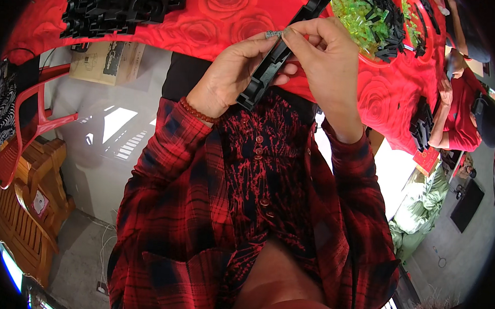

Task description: Assemble small plastic components and metal springs into larger plastic housings.

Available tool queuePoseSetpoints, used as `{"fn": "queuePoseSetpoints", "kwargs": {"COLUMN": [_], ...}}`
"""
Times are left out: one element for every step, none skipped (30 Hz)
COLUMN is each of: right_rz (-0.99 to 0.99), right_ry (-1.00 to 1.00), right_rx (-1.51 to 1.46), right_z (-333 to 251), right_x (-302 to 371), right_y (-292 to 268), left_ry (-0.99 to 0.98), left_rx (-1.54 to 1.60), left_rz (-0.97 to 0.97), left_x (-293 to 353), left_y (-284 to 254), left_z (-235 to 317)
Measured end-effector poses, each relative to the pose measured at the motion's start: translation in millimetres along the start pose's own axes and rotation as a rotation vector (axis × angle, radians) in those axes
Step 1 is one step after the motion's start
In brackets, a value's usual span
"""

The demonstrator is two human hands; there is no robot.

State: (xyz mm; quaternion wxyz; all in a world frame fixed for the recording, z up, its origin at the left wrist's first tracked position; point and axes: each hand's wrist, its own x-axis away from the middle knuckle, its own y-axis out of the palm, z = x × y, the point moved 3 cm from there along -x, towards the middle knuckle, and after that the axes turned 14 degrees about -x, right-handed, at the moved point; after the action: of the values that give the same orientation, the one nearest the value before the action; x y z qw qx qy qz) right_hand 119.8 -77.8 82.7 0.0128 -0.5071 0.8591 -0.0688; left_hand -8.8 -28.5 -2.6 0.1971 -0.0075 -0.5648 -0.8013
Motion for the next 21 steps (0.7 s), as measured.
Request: {"fn": "queuePoseSetpoints", "kwargs": {"right_rz": [-0.001, 0.007, 0.015, 0.016, 0.040, 0.063, 0.063, 0.078, 0.094, 0.093, 0.091, 0.089, 0.086, 0.077, 0.068, 0.071, 0.072, 0.073, 0.072, 0.093, 0.114], "right_ry": [0.001, -0.103, -0.207, -0.206, -0.255, -0.305, -0.304, -0.312, -0.320, -0.320, -0.300, -0.280, -0.280, -0.115, 0.050, 0.050, 0.008, -0.034, -0.033, -0.018, -0.004], "right_rx": [0.000, 0.149, 0.298, 0.299, 0.317, 0.335, 0.334, 0.333, 0.333, 0.333, 0.323, 0.314, 0.313, 0.139, -0.035, -0.034, -0.013, 0.007, 0.007, 0.005, 0.003], "right_z": [1.5, 0.7, -0.2, 1.8, 2.1, 1.2, 2.7, 3.6, 4.2, 3.7, 3.5, 3.0, -1.8, -5.0, -3.9, -1.3, 2.8, 4.2, 3.0, 0.7, -0.1], "right_x": [0.3, 0.5, 1.1, 1.6, 2.6, 3.6, 4.1, 4.7, 5.3, 5.6, 5.7, 5.9, 6.7, 6.7, 7.0, 6.8, 6.0, 5.9, 6.6, 8.0, 8.9], "right_y": [0.0, -0.1, 0.4, 0.7, 1.4, 2.1, 3.3, 4.1, 4.1, 4.3, 4.0, 3.7, 4.4, 4.3, 4.8, 2.8, 0.3, -1.2, -0.1, 1.6, 2.9], "left_ry": [0.000, 0.000, 0.000, 0.009, 0.018, 0.016, 0.020, 0.023, 0.022, 0.022, 0.021, 0.021, 0.019, 0.017, 0.019, 0.005, -0.008, -0.010, -0.005, -0.001, 0.000], "left_rx": [0.007, 0.014, 0.015, 0.011, 0.006, 0.007, 0.022, 0.037, 0.036, 0.020, 0.003, 0.004, -0.005, -0.014, -0.014, -0.017, -0.021, -0.021, -0.013, -0.005, -0.005], "left_rz": [0.001, 0.002, 0.003, -0.007, -0.016, -0.018, -0.024, -0.032, -0.031, -0.020, -0.009, -0.009, -0.025, -0.041, -0.038, -0.042, -0.046, -0.048, -0.050, -0.052, -0.051], "left_x": [-0.3, -0.6, -0.7, -1.2, -1.7, -2.2, -2.6, -2.9, -3.1, -2.7, -2.5, -2.6, -2.1, -1.6, -0.9, -1.3, -1.6, -1.6, -1.4, -1.2, -1.3], "left_y": [-1.0, -2.0, -2.8, -3.1, -3.1, -3.1, -3.9, -4.6, -5.2, -5.2, -5.1, -4.7, -4.4, -4.1, -4.2, -2.7, -1.4, -0.4, -0.5, -0.6, -1.4], "left_z": [-0.8, -1.4, -1.9, -2.0, -1.9, -2.1, -2.5, -2.9, -3.3, -2.7, -2.1, -1.5, -1.1, -0.8, -0.3, -0.3, -0.5, -0.5, -0.6, -0.8, -1.4]}}
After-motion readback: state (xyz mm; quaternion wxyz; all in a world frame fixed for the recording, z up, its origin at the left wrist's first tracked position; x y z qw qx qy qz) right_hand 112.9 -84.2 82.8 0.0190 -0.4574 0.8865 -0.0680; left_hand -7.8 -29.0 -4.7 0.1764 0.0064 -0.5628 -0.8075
